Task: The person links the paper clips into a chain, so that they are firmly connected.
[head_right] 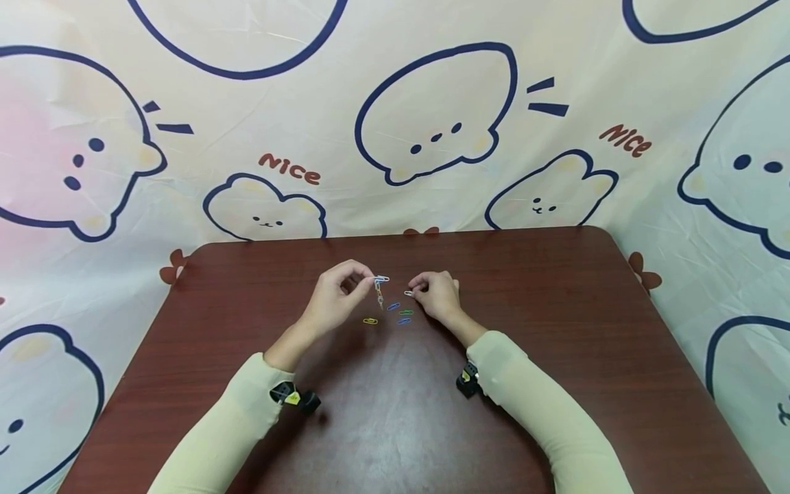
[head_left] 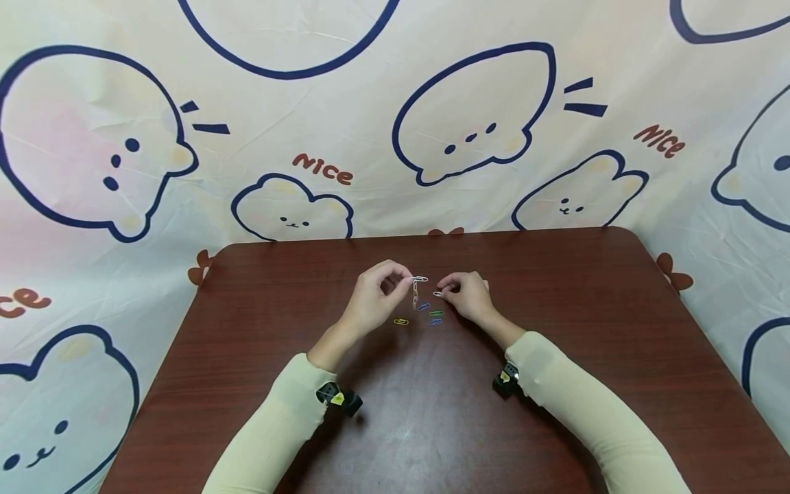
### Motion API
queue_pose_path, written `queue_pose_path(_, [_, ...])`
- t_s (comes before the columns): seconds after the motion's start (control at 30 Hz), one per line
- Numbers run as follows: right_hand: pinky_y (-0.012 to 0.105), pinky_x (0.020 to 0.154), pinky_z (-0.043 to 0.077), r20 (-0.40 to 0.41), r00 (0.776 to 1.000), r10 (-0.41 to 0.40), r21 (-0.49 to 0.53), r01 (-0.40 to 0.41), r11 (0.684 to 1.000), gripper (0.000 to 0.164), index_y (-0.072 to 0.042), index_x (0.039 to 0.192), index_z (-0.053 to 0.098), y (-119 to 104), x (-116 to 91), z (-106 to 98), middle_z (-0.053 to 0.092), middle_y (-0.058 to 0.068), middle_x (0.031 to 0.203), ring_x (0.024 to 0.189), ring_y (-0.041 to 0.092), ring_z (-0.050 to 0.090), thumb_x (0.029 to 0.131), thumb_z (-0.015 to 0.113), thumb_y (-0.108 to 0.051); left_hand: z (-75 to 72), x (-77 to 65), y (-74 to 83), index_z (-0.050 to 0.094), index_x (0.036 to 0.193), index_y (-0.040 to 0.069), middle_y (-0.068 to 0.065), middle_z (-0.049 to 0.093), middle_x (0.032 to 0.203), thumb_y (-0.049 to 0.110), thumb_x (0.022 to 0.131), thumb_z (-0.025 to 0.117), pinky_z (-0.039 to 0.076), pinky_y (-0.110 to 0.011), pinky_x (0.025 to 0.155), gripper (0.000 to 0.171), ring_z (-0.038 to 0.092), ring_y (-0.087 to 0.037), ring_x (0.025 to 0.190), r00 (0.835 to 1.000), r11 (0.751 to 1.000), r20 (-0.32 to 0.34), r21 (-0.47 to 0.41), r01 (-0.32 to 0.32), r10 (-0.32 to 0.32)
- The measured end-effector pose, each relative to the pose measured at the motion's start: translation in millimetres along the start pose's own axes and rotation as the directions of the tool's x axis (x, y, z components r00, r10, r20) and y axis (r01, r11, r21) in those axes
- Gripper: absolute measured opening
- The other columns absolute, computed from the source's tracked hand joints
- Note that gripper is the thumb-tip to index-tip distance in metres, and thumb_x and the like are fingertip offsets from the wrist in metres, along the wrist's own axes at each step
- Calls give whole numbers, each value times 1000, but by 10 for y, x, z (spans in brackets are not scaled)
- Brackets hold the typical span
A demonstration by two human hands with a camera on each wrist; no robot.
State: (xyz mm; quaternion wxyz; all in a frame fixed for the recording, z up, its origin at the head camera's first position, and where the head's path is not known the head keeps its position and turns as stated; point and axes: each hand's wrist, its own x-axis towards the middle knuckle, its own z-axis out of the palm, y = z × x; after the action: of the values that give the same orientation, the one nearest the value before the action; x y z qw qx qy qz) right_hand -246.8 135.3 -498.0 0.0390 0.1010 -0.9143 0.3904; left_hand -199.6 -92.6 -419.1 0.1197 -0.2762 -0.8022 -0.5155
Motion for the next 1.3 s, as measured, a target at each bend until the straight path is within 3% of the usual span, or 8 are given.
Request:
queue_pose_path(0.37, [48,89,34,61,998,-19,-116,26,993,6,-13,91,77,-58,-52,-22,68,-4,77,96,27,55,94,74,-16,-6,-3,5,71,97,6,-1,65,89,10,98,69,47,-25,65,4,54,-16,73,1000,1000,-1,-4,0,0])
queue_pose_path(0.53, [49,90,37,81,996,-44,-117,53,992,9,-14,88,78,-37,-46,-45,69,-6,76,90,23,60,94,75,-20,-15,-1,6,71,97,6,-1,65,89,9,98,69,48,-26,66,3,54,-16,73,1000,1000,4,-7,-9,9])
queue_pose_path(0.77, [37,76,49,134,990,-53,-2,54,999,10,-11,86,77,-41,-41,-183,71,-2,81,76,14,61,94,74,-18,-37,-13,10,71,97,5,-1,65,90,9,97,69,48,-25,65,4,54,-16,73,1000,1000,1,1,3,-3])
queue_pose_path(1.13, [30,68,48,155,983,-100,156,76,985,9,-4,95,76,-251,-119,-505,69,2,86,77,19,58,94,72,-12,-29,-17,-8,72,98,5,-3,66,90,8,97,69,48,-28,66,4,54,-18,73,1000,1000,-4,-17,4,-4])
queue_pose_path(1.3, [29,67,47,150,982,-115,198,84,977,11,-2,99,76,-389,-157,-651,72,13,93,78,22,56,95,71,-11,-33,-17,-3,71,98,6,-1,65,90,9,98,68,48,-26,65,3,54,-16,73,1000,1000,-1,-4,8,-8])
